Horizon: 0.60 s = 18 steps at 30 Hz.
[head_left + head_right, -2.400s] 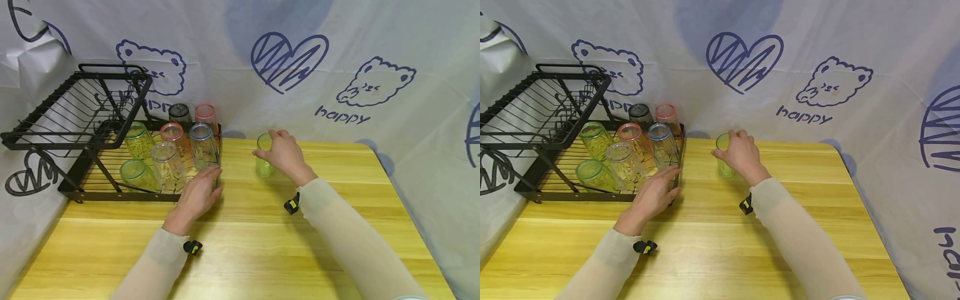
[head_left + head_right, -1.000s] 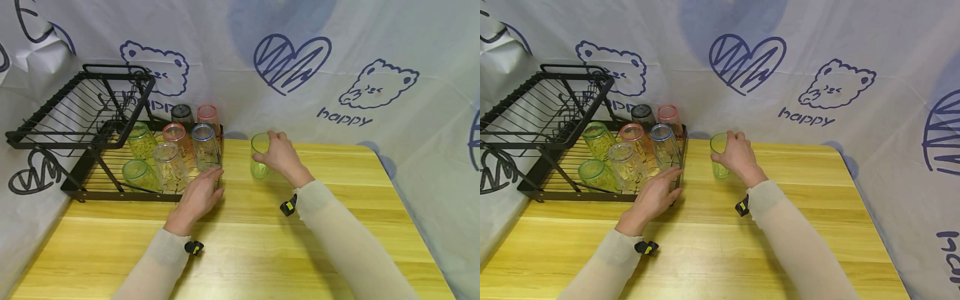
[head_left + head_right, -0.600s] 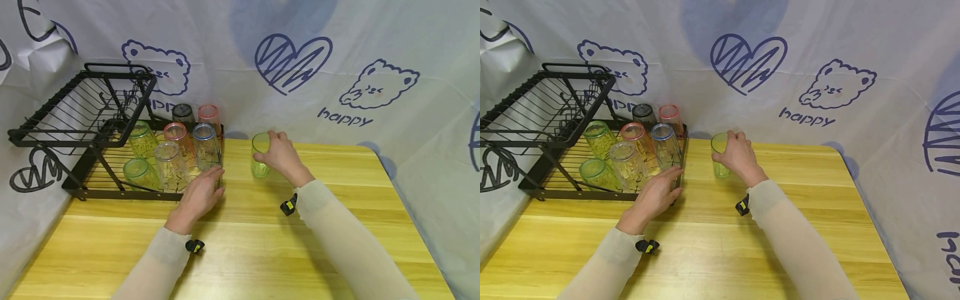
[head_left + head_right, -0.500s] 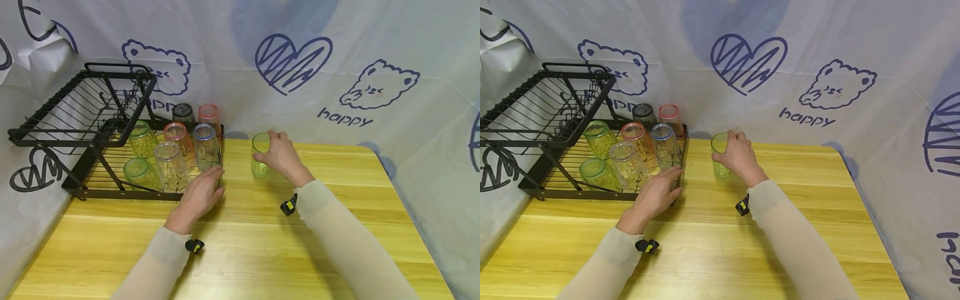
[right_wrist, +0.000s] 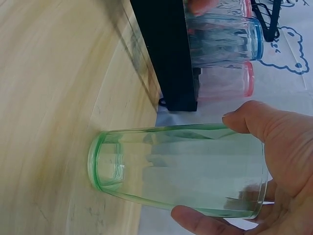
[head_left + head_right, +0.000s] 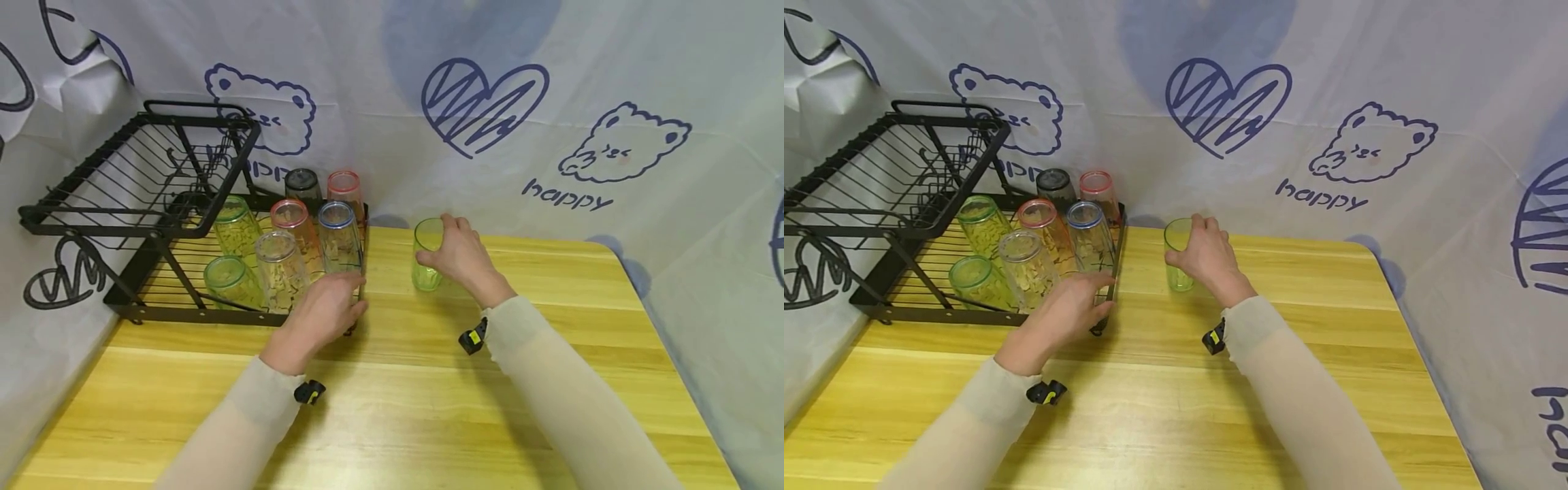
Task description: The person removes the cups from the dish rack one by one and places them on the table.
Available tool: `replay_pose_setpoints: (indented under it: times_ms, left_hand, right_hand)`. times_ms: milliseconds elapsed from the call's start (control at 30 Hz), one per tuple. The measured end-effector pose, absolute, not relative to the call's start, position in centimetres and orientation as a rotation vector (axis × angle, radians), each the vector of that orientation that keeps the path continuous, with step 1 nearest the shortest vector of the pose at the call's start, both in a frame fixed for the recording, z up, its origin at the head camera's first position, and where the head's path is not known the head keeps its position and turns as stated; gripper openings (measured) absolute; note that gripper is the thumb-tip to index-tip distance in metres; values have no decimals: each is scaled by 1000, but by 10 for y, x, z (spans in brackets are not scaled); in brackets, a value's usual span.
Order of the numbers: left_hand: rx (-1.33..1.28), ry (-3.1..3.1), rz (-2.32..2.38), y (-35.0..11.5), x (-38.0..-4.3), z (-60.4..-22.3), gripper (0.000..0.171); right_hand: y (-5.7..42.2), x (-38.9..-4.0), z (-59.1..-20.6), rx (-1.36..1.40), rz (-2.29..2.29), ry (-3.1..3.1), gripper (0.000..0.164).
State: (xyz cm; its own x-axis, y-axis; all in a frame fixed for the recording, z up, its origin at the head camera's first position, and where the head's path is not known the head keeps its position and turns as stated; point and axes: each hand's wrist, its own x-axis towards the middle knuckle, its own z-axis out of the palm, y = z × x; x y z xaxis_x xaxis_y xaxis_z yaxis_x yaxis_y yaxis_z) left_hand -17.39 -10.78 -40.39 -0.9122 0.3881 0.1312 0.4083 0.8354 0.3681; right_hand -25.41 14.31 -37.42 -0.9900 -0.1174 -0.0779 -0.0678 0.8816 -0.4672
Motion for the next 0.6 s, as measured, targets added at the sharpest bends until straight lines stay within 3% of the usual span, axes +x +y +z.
replay_pose_setpoints:
  times_ms: [200, 600]
  left_hand:
    - [-641, -2756, -491, -109, -195, -366, 28]
    - [-608, -2854, -118, -106, -245, -320, 25]
  right_hand:
    - [145, -255, -374, -162, -718, 2942, 101]
    - [145, -253, -375, -157, -737, 2934, 103]
